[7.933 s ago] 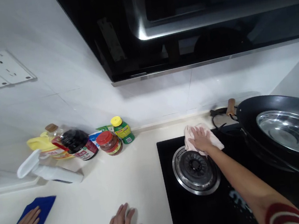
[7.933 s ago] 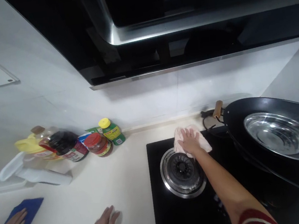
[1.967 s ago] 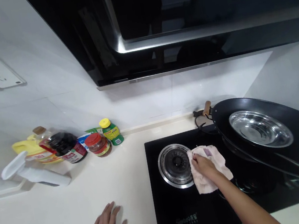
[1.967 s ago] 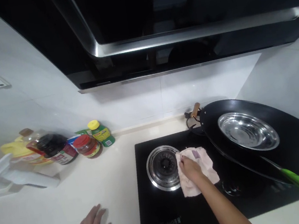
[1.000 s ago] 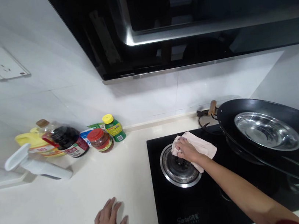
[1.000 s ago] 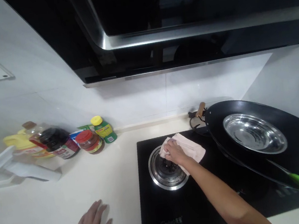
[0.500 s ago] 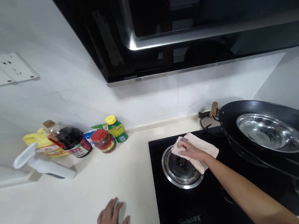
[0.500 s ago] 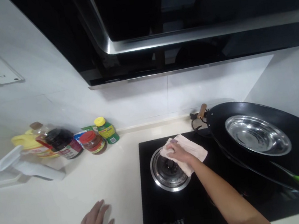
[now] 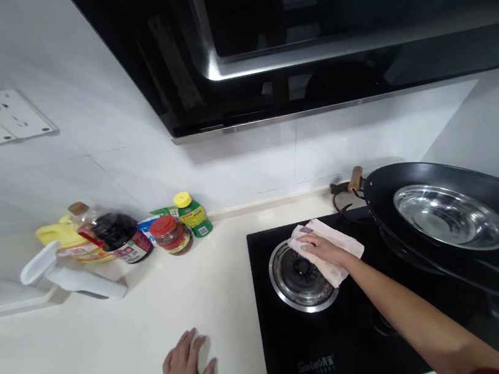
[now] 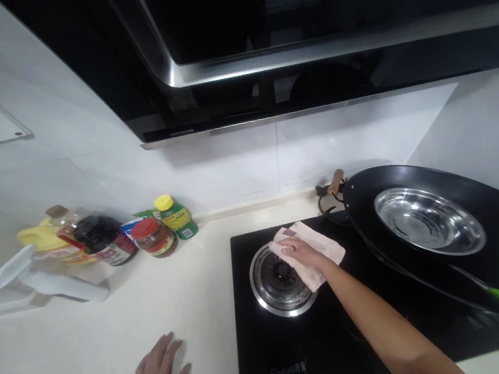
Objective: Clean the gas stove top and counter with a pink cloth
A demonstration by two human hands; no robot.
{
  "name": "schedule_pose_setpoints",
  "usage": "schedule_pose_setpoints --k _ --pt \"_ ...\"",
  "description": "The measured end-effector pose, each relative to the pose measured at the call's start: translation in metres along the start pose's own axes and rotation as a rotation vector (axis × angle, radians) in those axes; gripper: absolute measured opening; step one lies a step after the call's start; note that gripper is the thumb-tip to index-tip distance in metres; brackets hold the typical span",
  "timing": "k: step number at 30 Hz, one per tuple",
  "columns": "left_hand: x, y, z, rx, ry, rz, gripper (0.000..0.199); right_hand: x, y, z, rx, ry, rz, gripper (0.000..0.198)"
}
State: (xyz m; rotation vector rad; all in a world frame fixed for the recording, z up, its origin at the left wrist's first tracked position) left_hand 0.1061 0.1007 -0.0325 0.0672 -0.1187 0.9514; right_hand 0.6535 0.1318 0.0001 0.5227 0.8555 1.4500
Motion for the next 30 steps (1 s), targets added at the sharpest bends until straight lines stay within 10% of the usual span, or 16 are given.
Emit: schedule_pose_setpoints --k 10,30 --pt "0.001 0.001 -0.002 -0.003 0.015 -0.003 0.046 0.013 0.003 -0.007 -0.076 0.022 0.006 0.051" --pt "0.002 0.003 -0.003 -0.052 0.053 0.024 0.048 -0.009 -0.025 -0.004 -0.017 -0.351 -0.068 0.035"
Point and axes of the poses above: each hand's wrist, its own x-axis towards the middle knuckle, its own z-axis out of the back of the hand, y = z × x, the point moved 1 cm from there along x, towards the middle knuckle, and after that the axes turned 10 degrees about y, right-handed, at the moved point
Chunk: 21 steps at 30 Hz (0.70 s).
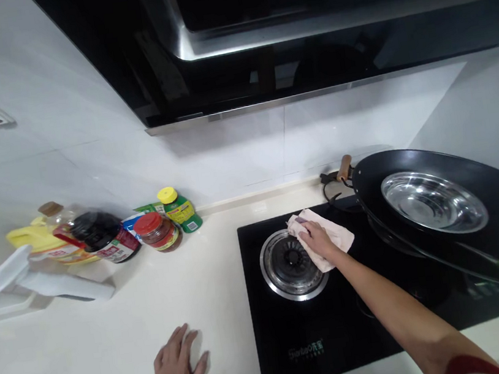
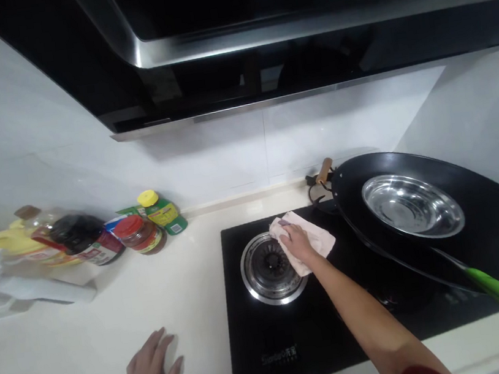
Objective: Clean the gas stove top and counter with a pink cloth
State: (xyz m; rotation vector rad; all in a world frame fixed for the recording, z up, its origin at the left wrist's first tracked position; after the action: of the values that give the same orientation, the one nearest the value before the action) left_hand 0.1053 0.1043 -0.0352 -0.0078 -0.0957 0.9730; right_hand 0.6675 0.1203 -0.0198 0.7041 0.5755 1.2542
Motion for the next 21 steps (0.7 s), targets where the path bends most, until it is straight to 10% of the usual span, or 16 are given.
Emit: schedule_pose_setpoints --k 12,21 --pt "0.002 0.002 0.0 -0.021 0.048 0.037 0.05 -0.055 0.025 -0.027 -0.1 0.002 -0.018 0.038" --pt "0.003 0.009 -0.007 -0.054 0.089 0.076 0.053 -0.085 0.02 -0.002 -0.285 0.072 -0.121 0.05"
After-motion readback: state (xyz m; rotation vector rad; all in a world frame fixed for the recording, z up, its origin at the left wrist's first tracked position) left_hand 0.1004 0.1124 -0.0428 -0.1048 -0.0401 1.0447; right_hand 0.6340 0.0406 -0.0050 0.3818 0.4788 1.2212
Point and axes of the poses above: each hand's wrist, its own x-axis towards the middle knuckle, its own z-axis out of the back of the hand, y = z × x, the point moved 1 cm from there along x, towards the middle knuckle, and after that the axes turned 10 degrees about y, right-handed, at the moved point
